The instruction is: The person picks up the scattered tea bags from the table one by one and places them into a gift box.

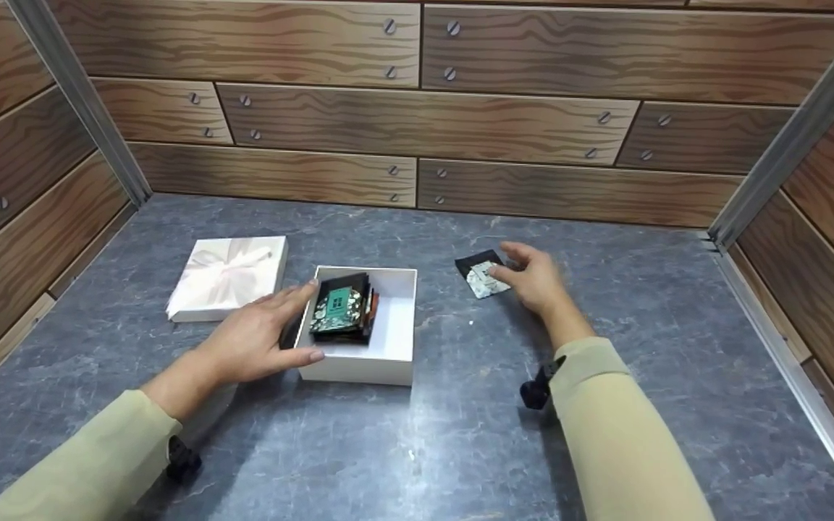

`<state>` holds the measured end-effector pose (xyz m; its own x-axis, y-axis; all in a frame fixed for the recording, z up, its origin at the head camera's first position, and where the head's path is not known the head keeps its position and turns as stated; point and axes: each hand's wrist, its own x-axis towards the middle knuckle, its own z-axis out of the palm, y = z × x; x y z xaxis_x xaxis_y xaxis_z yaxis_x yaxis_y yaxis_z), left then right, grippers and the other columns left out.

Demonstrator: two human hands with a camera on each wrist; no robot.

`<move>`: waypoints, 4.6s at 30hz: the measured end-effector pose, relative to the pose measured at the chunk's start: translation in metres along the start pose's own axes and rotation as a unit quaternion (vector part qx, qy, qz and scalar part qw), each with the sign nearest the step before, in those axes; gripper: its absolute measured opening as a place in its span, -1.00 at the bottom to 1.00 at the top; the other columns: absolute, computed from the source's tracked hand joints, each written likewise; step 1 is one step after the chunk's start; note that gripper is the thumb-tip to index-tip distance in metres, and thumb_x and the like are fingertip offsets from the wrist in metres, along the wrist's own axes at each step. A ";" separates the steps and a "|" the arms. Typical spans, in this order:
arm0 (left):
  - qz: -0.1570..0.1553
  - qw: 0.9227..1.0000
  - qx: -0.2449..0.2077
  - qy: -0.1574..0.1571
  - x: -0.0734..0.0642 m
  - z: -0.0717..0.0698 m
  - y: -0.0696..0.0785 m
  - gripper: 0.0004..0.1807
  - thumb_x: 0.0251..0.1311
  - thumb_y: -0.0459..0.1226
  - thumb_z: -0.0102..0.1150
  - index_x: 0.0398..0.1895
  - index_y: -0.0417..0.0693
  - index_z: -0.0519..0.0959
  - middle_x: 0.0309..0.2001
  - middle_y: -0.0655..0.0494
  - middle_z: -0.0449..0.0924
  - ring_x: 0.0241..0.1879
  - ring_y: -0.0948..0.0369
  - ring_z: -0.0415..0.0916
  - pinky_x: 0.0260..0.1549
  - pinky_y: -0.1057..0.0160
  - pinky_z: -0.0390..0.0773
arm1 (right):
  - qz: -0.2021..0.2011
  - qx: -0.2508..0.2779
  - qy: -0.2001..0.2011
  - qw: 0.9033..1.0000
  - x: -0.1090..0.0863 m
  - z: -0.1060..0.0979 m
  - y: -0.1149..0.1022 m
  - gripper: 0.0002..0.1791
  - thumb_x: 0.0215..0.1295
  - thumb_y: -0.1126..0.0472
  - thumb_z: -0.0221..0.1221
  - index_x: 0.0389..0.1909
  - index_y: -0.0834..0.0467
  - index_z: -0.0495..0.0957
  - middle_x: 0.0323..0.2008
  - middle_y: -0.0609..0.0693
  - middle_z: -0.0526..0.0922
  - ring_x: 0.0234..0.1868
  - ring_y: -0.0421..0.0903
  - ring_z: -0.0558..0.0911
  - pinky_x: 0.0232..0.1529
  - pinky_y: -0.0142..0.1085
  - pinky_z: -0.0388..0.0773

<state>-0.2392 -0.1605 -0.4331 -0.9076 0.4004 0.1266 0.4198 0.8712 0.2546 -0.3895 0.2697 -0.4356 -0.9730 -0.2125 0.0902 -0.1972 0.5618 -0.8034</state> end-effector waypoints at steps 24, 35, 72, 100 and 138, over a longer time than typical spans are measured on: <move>-0.002 1.000 0.003 0.002 -0.001 0.000 0.004 0.30 0.18 0.61 -0.04 0.75 -0.04 0.00 0.56 -0.23 0.30 0.55 -0.11 0.26 0.50 -0.17 0.26 | 0.012 -0.088 -0.006 0.996 -0.004 0.011 0.003 -0.16 0.37 0.23 0.40 0.56 0.39 0.25 0.16 0.47 0.60 0.14 0.29 0.59 0.24 0.06 0.48; -0.003 1.000 0.004 -0.003 0.000 0.001 0.002 0.31 0.18 0.63 -0.07 0.75 -0.04 -0.01 0.57 -0.22 0.28 0.56 -0.12 0.24 0.51 -0.17 0.24 | 0.006 -0.075 -0.007 0.997 -0.014 0.013 0.003 -0.28 0.30 0.26 0.48 0.42 0.36 0.43 0.06 0.40 0.66 -0.01 0.14 0.59 0.01 -0.23 0.43; -0.011 1.000 0.001 -0.013 -0.003 -0.002 -0.001 0.30 0.18 0.63 -0.08 0.75 -0.02 -0.01 0.58 -0.23 0.25 0.56 -0.19 0.21 0.52 -0.22 0.21 | -0.030 0.103 0.028 0.994 -0.071 0.006 -0.071 -0.40 0.34 0.26 0.46 0.35 0.33 0.58 -0.18 0.01 0.75 -0.24 -0.27 0.69 -0.20 -0.46 0.65; -0.009 1.000 0.013 -0.026 0.001 -0.007 0.006 0.35 0.14 0.68 -0.18 0.76 -0.02 -0.05 0.59 -0.22 0.22 0.57 -0.17 0.19 0.51 -0.26 0.20 | -0.079 0.057 -0.044 0.994 -0.065 0.069 -0.142 -0.41 0.32 0.25 0.46 0.35 0.29 0.59 -0.01 0.24 0.77 -0.31 -0.12 0.68 -0.32 -0.42 0.66; 0.000 1.000 0.008 -0.009 -0.002 -0.004 0.003 0.32 0.18 0.64 -0.11 0.75 -0.07 0.00 0.55 -0.23 0.30 0.54 -0.17 0.26 0.46 -0.27 0.28 | -0.098 -0.104 -0.100 0.985 -0.045 0.135 -0.157 -0.31 0.32 0.05 0.46 0.39 0.24 0.57 -0.02 0.10 0.82 0.03 0.01 0.75 0.24 -0.05 0.60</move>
<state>-0.2355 -0.1598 -0.4283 -0.9079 0.4049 0.1082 0.4191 0.8761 0.2384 -0.2989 0.0829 -0.3927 -0.8751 -0.4742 0.0969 -0.4189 0.6417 -0.6424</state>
